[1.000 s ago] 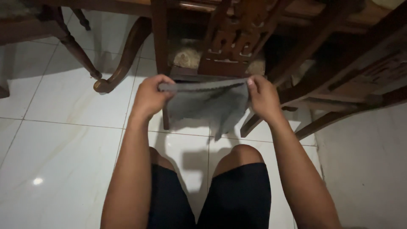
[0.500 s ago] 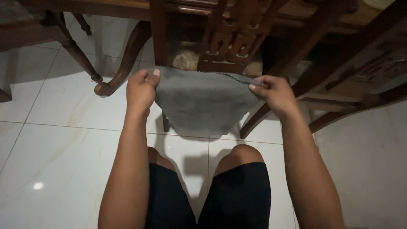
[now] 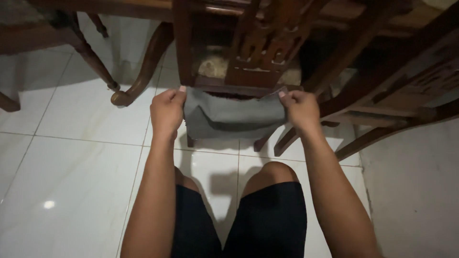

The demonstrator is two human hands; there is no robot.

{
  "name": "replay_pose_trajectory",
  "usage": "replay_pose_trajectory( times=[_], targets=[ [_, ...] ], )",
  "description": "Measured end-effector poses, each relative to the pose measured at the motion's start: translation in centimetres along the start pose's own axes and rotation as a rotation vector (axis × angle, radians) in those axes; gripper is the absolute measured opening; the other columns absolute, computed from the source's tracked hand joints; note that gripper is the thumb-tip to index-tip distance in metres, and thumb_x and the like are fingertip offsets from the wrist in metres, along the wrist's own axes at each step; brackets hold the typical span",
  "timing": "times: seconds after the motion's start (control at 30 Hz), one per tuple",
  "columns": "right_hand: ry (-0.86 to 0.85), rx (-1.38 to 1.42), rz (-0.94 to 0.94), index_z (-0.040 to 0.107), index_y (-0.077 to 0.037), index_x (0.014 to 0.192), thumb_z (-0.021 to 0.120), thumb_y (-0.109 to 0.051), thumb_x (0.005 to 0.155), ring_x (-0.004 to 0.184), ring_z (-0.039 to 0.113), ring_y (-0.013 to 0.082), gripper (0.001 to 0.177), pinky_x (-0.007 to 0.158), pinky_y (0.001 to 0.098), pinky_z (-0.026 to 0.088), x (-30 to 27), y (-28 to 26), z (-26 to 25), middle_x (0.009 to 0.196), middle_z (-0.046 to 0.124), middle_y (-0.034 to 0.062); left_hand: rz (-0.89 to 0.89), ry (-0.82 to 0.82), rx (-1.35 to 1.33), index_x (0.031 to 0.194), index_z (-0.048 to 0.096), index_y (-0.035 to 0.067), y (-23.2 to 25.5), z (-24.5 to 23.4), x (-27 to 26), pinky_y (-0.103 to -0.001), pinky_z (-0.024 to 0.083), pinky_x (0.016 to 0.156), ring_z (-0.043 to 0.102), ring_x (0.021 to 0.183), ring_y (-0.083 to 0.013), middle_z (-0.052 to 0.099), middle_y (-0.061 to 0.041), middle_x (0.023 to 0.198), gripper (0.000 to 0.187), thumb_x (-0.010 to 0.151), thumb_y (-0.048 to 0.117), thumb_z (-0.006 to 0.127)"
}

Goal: The person wipes the back and seat of a wooden chair with a gray cloth, then moves to a wooden table and wipes its surface. The person folds the cloth between sections and continues wiping around items on the table.

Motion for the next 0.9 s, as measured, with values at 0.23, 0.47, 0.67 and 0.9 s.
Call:
replay_pose_trajectory(
  times=[0.23,0.47,0.67,0.9],
  targets=[
    [0.049,0.040,-0.032,0.073,-0.001,0.085,0.071,-0.026,0.094,0.063,0.059,0.0141,0.026,0.061,0.0340,0.047,1.6,1.6,2.2,0.068,0.067,0.0058,-0.092,0.031,-0.182,0.093,0.075,0.002,-4.5,-0.8,1.5,-0.030,0.046,0.064,0.057,0.069,-0.0133,0.068,-0.005,0.075,0.024,0.091,0.025,0.068],
    [0.068,0.190,0.080,0.070,-0.003,0.083,0.071,-0.031,0.095,0.060,0.051,0.0128,0.030,0.057,0.0332,0.041,0.0,0.0,2.7,0.066,0.061,0.0022,-0.149,0.035,-0.280,0.091,0.075,-0.003,-4.0,-1.4,0.5,-0.033,0.041,0.062,0.052,0.067,-0.0159,0.062,-0.006,0.075,0.028,0.094,0.025,0.070],
    [0.112,0.158,0.031,0.074,-0.005,0.087,0.070,-0.031,0.096,0.066,0.054,0.0091,0.027,0.065,0.0271,0.045,0.2,0.5,3.0,0.069,0.064,0.0010,-0.082,0.093,-0.261,0.095,0.078,0.000,-4.3,-1.3,0.2,-0.026,0.045,0.056,0.056,0.062,-0.0105,0.068,-0.005,0.074,0.029,0.093,0.028,0.071],
    [0.020,0.274,-0.022,0.077,-0.004,0.092,0.070,-0.035,0.097,0.068,0.056,0.0095,0.032,0.065,0.0311,0.046,-0.3,0.4,5.9,0.074,0.067,0.0005,-0.015,0.108,-0.107,0.089,0.077,-0.002,-2.2,0.1,-2.4,-0.030,0.048,0.052,0.059,0.058,-0.0125,0.069,-0.006,0.069,0.030,0.092,0.028,0.071]
  ],
)
Point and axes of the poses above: each hand's wrist, its own x-axis towards the middle knuckle, its own z-axis out of the palm, y = z × x, the point moved 10 cm from there along x, towards the middle knuckle
